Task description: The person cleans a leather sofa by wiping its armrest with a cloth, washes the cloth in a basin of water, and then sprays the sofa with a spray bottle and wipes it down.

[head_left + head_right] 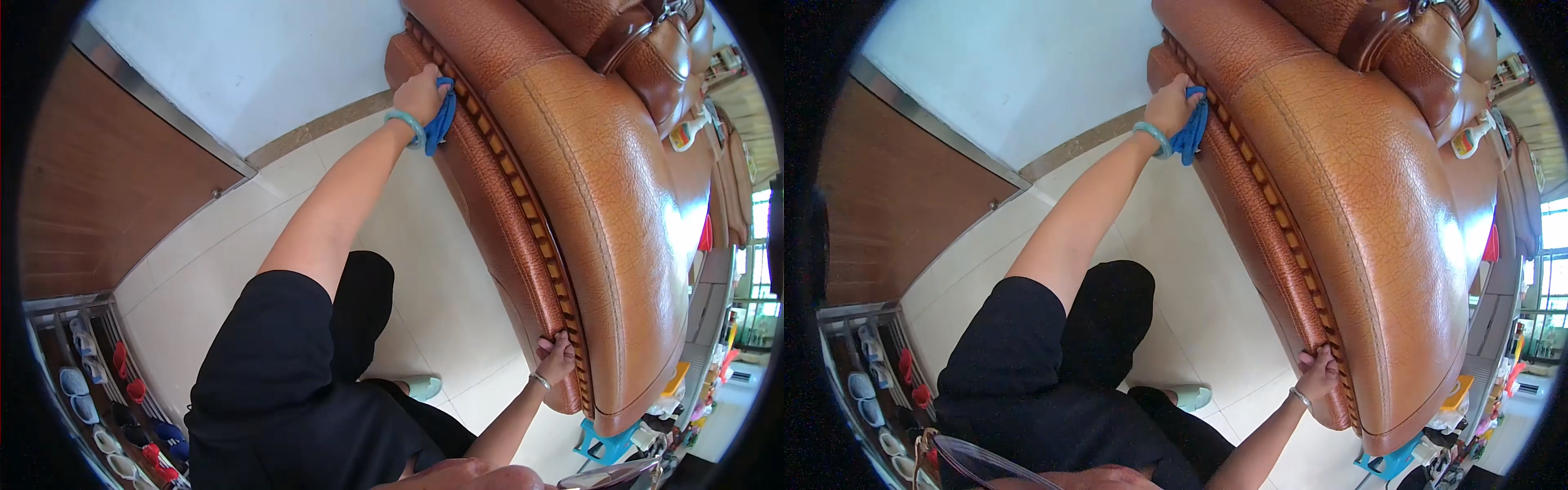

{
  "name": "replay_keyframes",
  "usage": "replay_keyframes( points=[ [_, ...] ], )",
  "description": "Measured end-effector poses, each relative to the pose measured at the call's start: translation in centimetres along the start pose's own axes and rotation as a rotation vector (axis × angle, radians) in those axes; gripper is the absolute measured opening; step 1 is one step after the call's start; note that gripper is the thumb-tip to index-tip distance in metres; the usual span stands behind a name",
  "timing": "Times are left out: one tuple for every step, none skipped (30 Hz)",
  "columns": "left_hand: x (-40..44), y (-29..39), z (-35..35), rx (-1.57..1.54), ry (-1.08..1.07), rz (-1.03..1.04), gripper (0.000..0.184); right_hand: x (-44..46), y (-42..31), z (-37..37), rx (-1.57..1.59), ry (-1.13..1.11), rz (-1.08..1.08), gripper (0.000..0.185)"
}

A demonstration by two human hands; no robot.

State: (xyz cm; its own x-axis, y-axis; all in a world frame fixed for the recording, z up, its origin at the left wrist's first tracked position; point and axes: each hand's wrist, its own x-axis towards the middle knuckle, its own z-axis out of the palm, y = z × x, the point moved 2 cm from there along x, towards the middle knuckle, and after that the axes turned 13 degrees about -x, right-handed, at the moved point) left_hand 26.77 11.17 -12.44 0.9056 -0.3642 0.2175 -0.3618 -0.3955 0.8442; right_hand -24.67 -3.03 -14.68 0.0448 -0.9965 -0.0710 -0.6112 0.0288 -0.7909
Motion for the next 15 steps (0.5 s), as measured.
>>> replay_keyframes(
  points=[
    [0.5,-0.4,-0.3,0.001,0.041,-0.021,0.024,-0.1,-0.1,0.1,0.0,0.005,0.006,0.028],
    [1.2,-0.8,-0.6,0.0,0.081,-0.039,0.025,-0.3,-0.3,0.1,0.001,0.012,0.011,0.028],
    [1.6,-0.7,-1.1,-0.001,0.121,-0.057,0.025,-0.3,-0.5,0.1,0.002,0.02,0.016,0.028],
    [2.1,-0.4,-1.3,0.014,0.099,-0.014,0.025,-0.2,-0.6,0.1,-0.001,0.017,0.01,0.028],
    [2.8,-0.1,-1.5,0.031,0.074,0.031,0.025,-0.2,-0.5,0.1,-0.005,0.015,0.007,0.028],
    [3.1,0.2,-1.7,0.05,0.046,0.075,0.025,-0.3,-0.4,0.1,-0.008,0.012,0.007,0.028],
    [3.1,0.0,-1.7,0.013,0.055,0.1,0.025,-0.3,-0.3,0.0,-0.019,0.015,0.0,0.027],
    [3.0,-0.3,-1.8,-0.025,0.064,0.123,0.025,-0.3,-0.2,0.0,-0.032,0.017,-0.006,0.027],
    [3.0,-0.4,-1.7,-0.064,0.074,0.148,0.025,-0.2,-0.2,0.0,-0.043,0.02,-0.014,0.027],
    [3.1,-0.5,-1.5,-0.079,0.089,0.127,0.024,-0.2,-0.2,0.1,-0.05,0.028,-0.015,0.027],
    [3.1,-0.8,-1.2,-0.095,0.101,0.104,0.024,-0.2,-0.2,0.1,-0.058,0.036,-0.014,0.027],
    [3.0,-1.0,-0.9,-0.111,0.117,0.08,0.023,-0.2,-0.2,0.1,-0.068,0.043,-0.016,0.028],
    [2.7,-1.3,-0.6,-0.099,0.11,0.041,0.023,-0.2,-0.2,0.0,-0.077,0.047,-0.014,0.028],
    [2.5,-1.5,-0.4,-0.084,0.106,0.003,0.023,-0.3,-0.2,0.0,-0.083,0.049,-0.012,0.028],
    [2.5,-1.7,-0.4,-0.068,0.106,-0.033,0.023,-0.2,-0.2,0.1,-0.087,0.049,-0.013,0.029]
  ],
)
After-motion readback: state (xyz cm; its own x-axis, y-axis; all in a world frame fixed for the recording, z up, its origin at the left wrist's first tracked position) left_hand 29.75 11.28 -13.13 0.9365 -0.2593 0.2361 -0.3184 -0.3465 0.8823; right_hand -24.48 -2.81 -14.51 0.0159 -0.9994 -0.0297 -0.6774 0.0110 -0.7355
